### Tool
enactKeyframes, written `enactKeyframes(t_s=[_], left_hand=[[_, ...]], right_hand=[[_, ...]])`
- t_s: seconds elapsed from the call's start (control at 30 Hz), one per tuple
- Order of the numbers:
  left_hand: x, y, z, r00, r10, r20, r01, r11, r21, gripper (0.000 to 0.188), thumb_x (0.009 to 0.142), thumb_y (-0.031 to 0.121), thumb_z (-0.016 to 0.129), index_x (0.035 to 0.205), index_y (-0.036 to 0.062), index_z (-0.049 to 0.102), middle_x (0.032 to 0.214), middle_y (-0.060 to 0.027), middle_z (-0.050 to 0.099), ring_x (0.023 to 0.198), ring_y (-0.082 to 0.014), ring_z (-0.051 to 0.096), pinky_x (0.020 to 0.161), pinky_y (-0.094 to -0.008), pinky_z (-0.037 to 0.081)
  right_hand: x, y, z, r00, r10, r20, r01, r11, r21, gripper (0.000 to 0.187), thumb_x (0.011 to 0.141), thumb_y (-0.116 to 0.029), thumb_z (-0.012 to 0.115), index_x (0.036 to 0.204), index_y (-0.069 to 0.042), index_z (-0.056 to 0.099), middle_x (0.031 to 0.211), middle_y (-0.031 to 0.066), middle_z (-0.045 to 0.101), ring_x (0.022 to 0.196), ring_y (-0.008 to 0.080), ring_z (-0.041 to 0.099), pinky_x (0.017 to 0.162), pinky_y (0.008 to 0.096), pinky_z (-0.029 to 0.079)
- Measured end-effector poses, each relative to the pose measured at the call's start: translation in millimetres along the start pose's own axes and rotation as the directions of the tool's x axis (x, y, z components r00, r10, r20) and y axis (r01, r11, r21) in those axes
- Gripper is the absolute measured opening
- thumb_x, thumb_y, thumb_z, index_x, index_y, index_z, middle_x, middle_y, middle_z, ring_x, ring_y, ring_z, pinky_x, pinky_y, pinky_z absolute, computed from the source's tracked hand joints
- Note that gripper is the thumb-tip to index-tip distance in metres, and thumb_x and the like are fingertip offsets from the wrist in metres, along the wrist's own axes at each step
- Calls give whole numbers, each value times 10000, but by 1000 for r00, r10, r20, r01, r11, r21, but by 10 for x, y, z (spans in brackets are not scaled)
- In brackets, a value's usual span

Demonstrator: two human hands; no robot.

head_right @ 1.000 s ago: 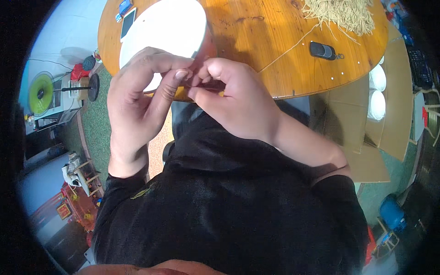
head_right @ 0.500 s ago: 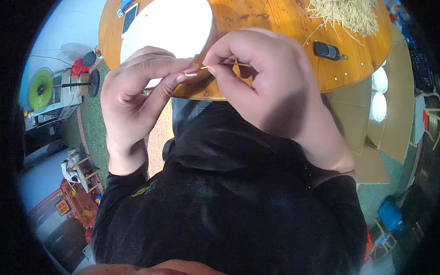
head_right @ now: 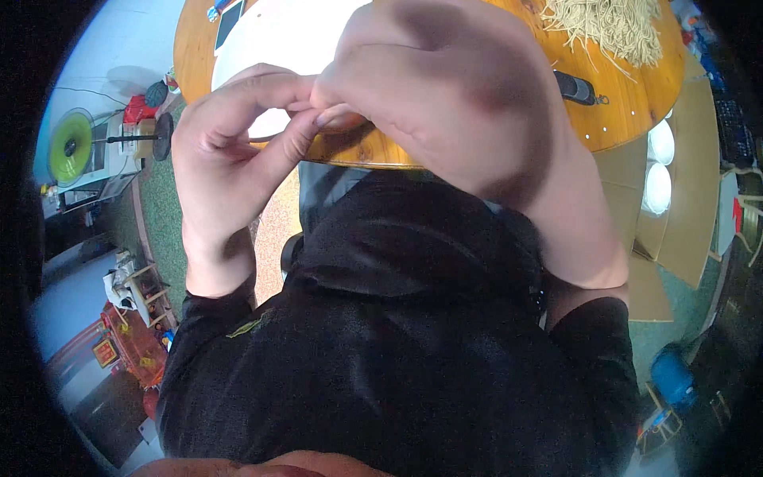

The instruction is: Attaching fiber string handles to paper buckets for packaging.

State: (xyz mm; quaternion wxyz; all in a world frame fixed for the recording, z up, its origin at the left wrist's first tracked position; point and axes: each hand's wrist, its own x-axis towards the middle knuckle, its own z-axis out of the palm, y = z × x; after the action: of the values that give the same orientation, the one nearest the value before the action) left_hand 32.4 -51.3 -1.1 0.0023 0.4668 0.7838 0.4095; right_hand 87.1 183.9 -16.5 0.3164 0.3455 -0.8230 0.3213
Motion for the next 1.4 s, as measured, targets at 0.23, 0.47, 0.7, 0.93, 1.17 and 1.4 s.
enactKeyframes(t_s=[0.23,0.47,0.7,0.93,1.17,1.4], left_hand=[[-35,-16,5,989,-151,5,150,982,-118,285,897,-78,818,1172,-62,749,1037,-98,800,982,-157,760,918,-287,581],[-8,-56,19,987,-162,16,160,945,-284,350,913,-90,799,1245,-84,689,1073,-114,792,968,-170,773,918,-295,591],[14,-108,18,976,-216,13,204,899,-388,340,920,-106,780,1242,-74,674,1038,-111,783,951,-176,775,913,-295,590],[48,-95,-4,966,-257,38,254,903,-346,353,915,-94,798,1245,-62,676,1046,-117,793,977,-166,773,931,-289,586],[46,-78,-18,972,-228,49,232,929,-288,403,916,-99,794,1300,-74,676,1060,-123,798,1009,-166,769,943,-287,586],[23,-68,6,982,-186,30,186,933,-309,505,917,-122,776,1403,-90,645,1119,-151,800,1070,-184,766,1009,-311,579]], right_hand=[[11,-70,-110,919,290,268,-251,953,-170,301,906,-154,769,1207,-147,759,1117,48,704,1050,277,690,866,402,555],[-106,-37,-6,946,317,73,-316,948,-35,247,945,-188,774,1189,-158,765,1121,75,706,1012,277,677,867,407,550],[-348,67,322,889,97,-447,-188,968,-165,410,827,86,862,1178,-61,709,1099,81,711,1044,214,704,898,331,579],[-487,-166,508,922,144,-360,-193,976,-104,289,804,35,877,1053,-74,778,1022,56,701,926,221,655,806,318,523],[-470,-117,569,932,85,-353,-144,979,-144,305,794,32,890,1077,-57,818,974,38,697,861,209,655,746,305,515],[-449,-79,806,849,70,-523,-172,974,-148,249,740,-20,911,962,-86,820,877,24,709,754,204,657,681,321,521]])
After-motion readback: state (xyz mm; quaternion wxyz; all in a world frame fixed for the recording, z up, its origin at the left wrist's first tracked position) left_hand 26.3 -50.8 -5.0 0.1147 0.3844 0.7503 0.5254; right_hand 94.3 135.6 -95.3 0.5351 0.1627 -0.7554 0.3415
